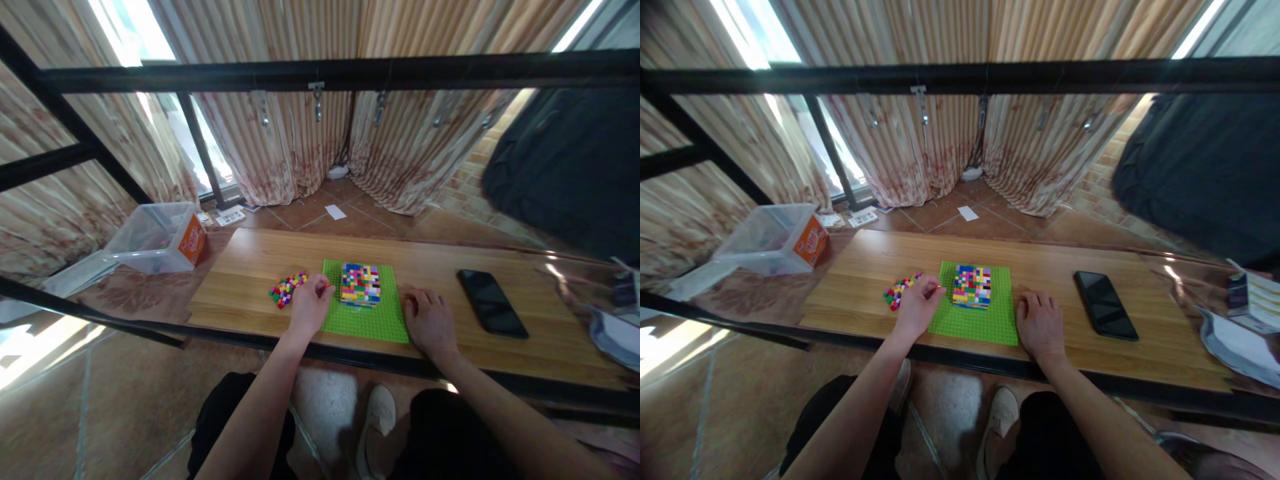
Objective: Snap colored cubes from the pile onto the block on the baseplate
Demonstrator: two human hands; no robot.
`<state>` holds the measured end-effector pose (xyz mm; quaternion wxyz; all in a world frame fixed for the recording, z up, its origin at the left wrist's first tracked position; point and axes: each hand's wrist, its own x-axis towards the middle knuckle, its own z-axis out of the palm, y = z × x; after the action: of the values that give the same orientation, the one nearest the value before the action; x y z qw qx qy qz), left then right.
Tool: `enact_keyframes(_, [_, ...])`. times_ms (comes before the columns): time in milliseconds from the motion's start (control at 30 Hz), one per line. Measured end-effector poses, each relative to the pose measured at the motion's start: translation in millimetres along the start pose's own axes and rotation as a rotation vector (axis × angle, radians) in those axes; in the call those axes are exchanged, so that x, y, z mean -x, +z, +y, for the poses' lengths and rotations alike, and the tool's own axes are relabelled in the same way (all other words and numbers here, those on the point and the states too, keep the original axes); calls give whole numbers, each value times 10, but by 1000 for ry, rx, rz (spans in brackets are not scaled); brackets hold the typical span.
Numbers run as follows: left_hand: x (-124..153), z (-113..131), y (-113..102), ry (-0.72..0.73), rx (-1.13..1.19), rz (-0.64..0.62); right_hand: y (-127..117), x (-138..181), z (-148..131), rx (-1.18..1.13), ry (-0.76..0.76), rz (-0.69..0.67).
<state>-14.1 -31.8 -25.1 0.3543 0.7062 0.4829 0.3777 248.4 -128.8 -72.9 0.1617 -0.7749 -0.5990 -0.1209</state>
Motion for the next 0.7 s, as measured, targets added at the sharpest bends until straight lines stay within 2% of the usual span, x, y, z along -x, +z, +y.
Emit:
enact_keyframes(100, [-12, 41, 54, 37, 82, -27, -7, -1, -9, -1, 4, 3])
enact_keyframes(367, [-32, 131, 102, 170, 37, -34, -9, 0, -12, -6, 13, 3])
enact_keyframes(700, [-39, 140, 88, 191, 1, 0, 3, 0, 0, -18, 10, 9])
